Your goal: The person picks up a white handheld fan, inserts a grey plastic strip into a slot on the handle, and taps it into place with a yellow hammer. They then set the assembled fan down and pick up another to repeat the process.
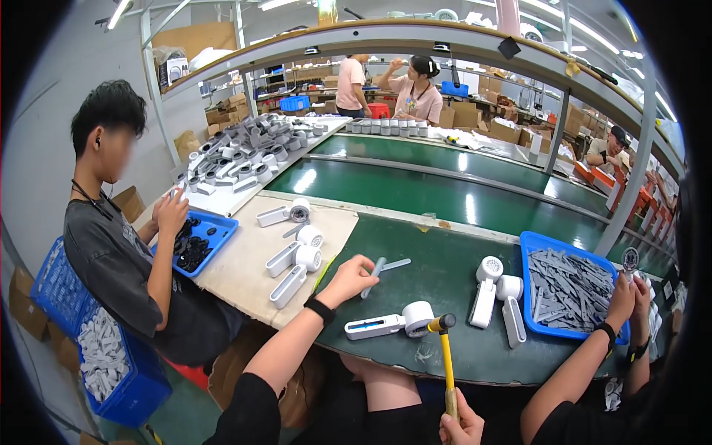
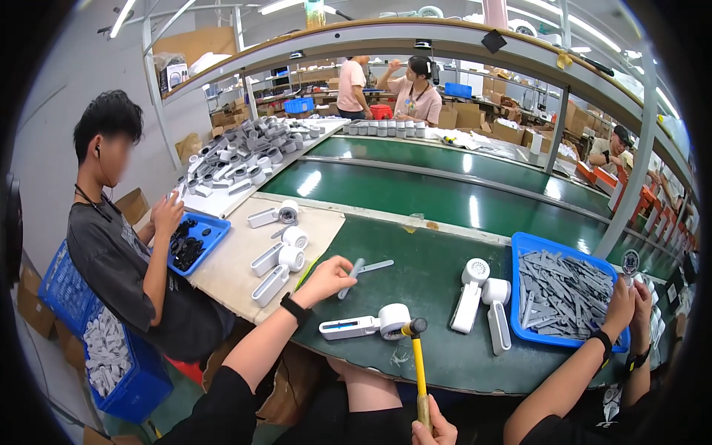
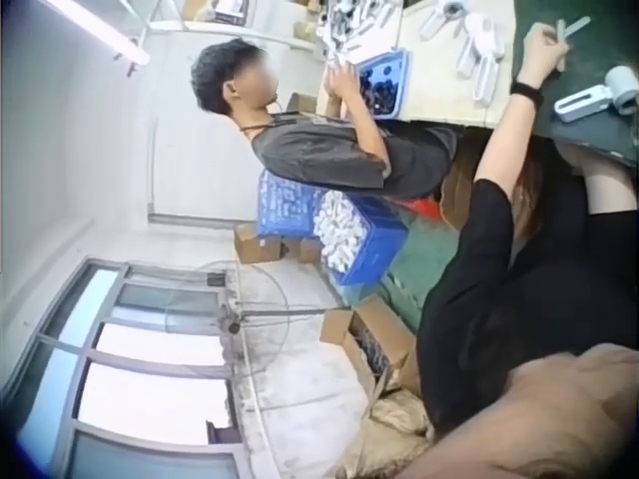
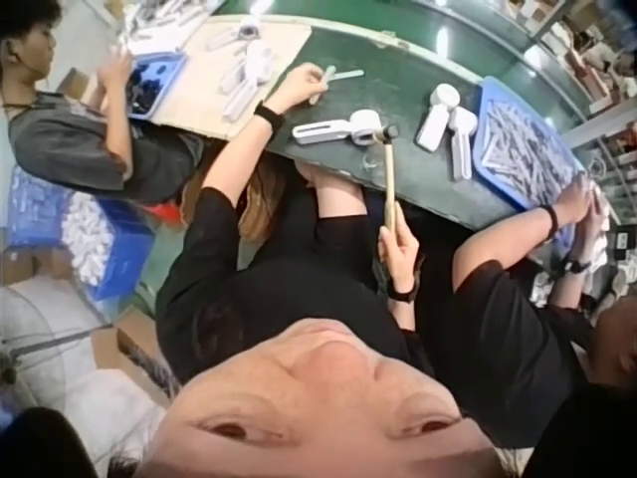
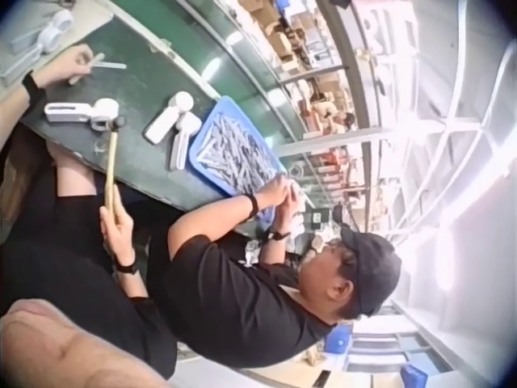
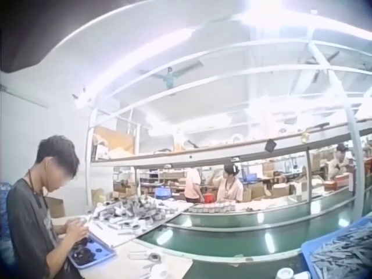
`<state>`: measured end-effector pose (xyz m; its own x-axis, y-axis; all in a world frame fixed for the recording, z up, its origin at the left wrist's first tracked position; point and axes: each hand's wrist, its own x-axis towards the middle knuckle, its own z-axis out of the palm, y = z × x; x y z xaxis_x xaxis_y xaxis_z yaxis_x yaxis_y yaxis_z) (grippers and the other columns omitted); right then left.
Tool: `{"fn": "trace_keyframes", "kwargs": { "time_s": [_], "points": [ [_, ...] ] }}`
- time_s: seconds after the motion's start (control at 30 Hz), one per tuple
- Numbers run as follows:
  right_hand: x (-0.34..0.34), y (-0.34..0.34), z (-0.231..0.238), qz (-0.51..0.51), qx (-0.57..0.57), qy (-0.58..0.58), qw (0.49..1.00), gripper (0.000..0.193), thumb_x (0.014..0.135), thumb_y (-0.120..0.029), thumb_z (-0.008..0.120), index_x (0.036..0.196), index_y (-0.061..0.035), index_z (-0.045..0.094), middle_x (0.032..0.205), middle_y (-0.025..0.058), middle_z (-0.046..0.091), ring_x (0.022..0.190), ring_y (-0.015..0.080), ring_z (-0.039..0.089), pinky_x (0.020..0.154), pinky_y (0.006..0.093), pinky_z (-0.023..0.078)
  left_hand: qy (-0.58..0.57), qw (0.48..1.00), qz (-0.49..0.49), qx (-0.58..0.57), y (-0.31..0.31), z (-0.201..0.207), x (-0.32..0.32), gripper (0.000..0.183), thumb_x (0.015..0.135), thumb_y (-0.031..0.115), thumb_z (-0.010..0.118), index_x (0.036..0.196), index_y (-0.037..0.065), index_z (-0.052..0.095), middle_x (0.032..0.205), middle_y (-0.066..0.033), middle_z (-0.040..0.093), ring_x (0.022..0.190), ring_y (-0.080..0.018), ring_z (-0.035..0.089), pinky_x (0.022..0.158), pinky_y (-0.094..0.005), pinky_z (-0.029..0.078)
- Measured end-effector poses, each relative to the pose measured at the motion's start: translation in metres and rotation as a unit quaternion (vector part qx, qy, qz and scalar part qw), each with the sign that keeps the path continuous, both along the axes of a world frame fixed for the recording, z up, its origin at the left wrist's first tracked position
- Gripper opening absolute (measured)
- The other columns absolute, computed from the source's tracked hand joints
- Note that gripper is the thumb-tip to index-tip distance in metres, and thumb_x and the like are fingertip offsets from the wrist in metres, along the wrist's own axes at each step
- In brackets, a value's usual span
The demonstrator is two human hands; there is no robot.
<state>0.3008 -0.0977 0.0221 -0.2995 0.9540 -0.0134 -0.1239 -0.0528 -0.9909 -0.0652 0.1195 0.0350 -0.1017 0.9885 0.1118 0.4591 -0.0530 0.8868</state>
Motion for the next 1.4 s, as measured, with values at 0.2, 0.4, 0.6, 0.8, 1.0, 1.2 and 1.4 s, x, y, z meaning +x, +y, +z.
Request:
{"fn": "trace_keyframes", "kwargs": {
  "time_s": [0.2, 0.4, 0.6, 0.8, 1.0, 1.2, 1.4],
  "points": [
    [0.002, -0.002, -0.003, -0.015, -0.035, 0.016, 0.999, 0.057, 0.095, -0.005, 0.061, 0.148, -0.0056, 0.041, 0.068, -0.0057, 0.05, 0.05, 0.0022, 0.039, 0.045, 0.0183, 0.031, -0.26, 0.965, -0.024, -0.024, -0.055, 0.039, 0.022, 0.025, 0.087, 0.008, 0.072, 0.107, 0.0, 0.057, 0.086, -0.0073, 0.067, 0.069, -0.014, 0.069, 0.054, -0.0191, 0.05],
    [0.002, -0.001, -0.003, -0.02, -0.023, -0.007, 1.0, 0.057, 0.095, -0.007, 0.062, 0.148, -0.0057, 0.041, 0.066, -0.0061, 0.049, 0.049, 0.0022, 0.04, 0.044, 0.0179, 0.032, -0.138, 0.988, -0.061, -0.043, -0.088, 0.035, 0.024, 0.014, 0.08, 0.009, 0.079, 0.081, 0.002, 0.067, 0.081, -0.0078, 0.072, 0.076, -0.0113, 0.068, 0.068, -0.0235, 0.052],
    [0.005, -0.004, -0.012, -0.013, -0.013, -0.02, 1.0, 0.058, 0.095, -0.007, 0.062, 0.149, -0.0059, 0.04, 0.065, -0.0062, 0.049, 0.048, 0.002, 0.04, 0.044, 0.0179, 0.032, 0.022, 0.998, -0.06, 0.017, -0.105, 0.037, 0.024, 0.018, 0.079, 0.01, 0.078, 0.093, 0.002, 0.073, 0.081, -0.0051, 0.073, 0.075, -0.0084, 0.065, 0.073, -0.0242, 0.05],
    [0.003, -0.006, -0.01, 0.001, -0.01, -0.008, 1.0, 0.059, 0.095, -0.006, 0.062, 0.149, -0.0066, 0.04, 0.066, -0.0063, 0.049, 0.048, 0.0018, 0.04, 0.044, 0.0178, 0.031, 0.161, 0.976, -0.021, 0.148, -0.114, 0.036, 0.038, 0.019, 0.088, 0.011, 0.065, 0.105, 0.007, 0.072, 0.085, -0.0078, 0.062, 0.08, -0.0235, 0.061, 0.072, -0.0339, 0.048],
    [0.004, -0.01, -0.009, -0.008, -0.012, -0.011, 1.0, 0.059, 0.095, -0.007, 0.063, 0.149, -0.007, 0.04, 0.065, -0.0063, 0.049, 0.048, 0.0017, 0.04, 0.044, 0.0178, 0.031, 0.179, 0.972, -0.004, 0.151, -0.115, 0.025, 0.064, 0.018, 0.09, 0.015, 0.064, 0.106, 0.01, 0.072, 0.08, -0.0096, 0.053, 0.078, -0.0279, 0.059, 0.069, -0.0367, 0.048],
    [0.007, -0.013, -0.01, -0.009, -0.011, -0.012, 1.0, 0.059, 0.095, -0.008, 0.063, 0.149, -0.0073, 0.04, 0.064, -0.0066, 0.048, 0.048, 0.0016, 0.039, 0.043, 0.0179, 0.031, 0.244, 0.946, -0.004, 0.214, -0.109, 0.02, 0.068, 0.018, 0.09, 0.014, 0.064, 0.106, 0.009, 0.073, 0.078, -0.0089, 0.053, 0.08, -0.0277, 0.057, 0.072, -0.0375, 0.047],
    [0.005, -0.012, -0.006, -0.009, -0.005, -0.018, 1.0, 0.058, 0.095, -0.008, 0.064, 0.149, -0.0075, 0.041, 0.064, -0.0068, 0.048, 0.048, 0.0015, 0.039, 0.043, 0.0178, 0.031, 0.254, 0.947, 0.003, 0.198, -0.109, 0.015, 0.07, 0.021, 0.09, 0.015, 0.065, 0.108, 0.009, 0.072, 0.078, -0.0092, 0.052, 0.082, -0.0278, 0.056, 0.073, -0.0388, 0.047]
  ]
}}
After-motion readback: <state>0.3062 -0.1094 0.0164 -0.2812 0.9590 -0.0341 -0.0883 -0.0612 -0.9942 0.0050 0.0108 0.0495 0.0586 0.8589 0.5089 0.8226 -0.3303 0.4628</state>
